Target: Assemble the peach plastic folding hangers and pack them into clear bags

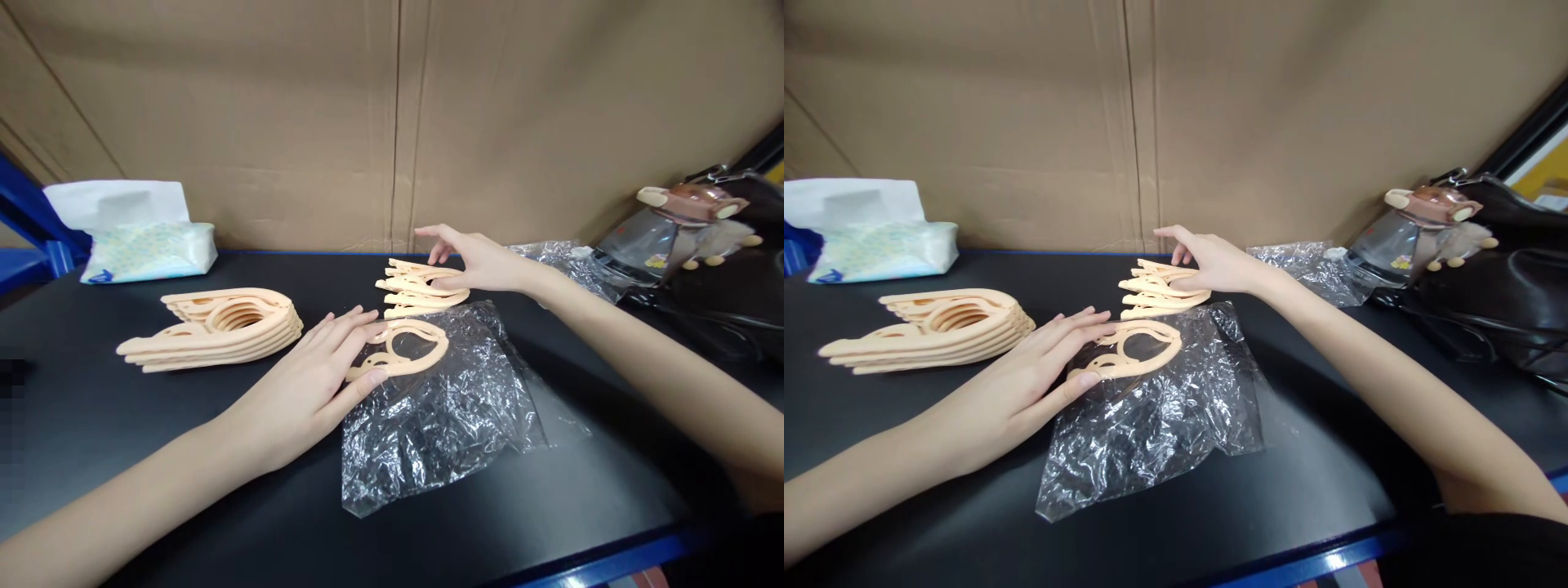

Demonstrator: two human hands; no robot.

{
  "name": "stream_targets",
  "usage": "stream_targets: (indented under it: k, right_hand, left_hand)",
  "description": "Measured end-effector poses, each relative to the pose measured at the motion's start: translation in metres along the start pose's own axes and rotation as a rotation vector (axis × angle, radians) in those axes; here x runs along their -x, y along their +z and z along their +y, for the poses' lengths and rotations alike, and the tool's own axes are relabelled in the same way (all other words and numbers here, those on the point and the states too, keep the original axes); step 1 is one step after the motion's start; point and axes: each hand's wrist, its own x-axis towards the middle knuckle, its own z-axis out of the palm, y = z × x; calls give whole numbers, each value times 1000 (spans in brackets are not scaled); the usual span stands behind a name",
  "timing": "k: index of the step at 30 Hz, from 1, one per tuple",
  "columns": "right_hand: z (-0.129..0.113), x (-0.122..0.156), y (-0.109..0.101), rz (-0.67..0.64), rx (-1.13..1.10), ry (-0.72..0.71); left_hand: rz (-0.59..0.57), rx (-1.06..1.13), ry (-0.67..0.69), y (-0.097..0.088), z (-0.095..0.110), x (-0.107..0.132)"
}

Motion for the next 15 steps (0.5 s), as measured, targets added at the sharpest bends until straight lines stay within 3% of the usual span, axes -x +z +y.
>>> stream_targets:
  k: [5, 15]
  right_hand:
    - [6, 1, -3, 30, 90, 55]
    - [4, 1, -9, -82, 196, 142]
  left_hand:
    - [17, 15, -10, -1, 1, -1]
    - [26, 8, -9, -1, 2, 0]
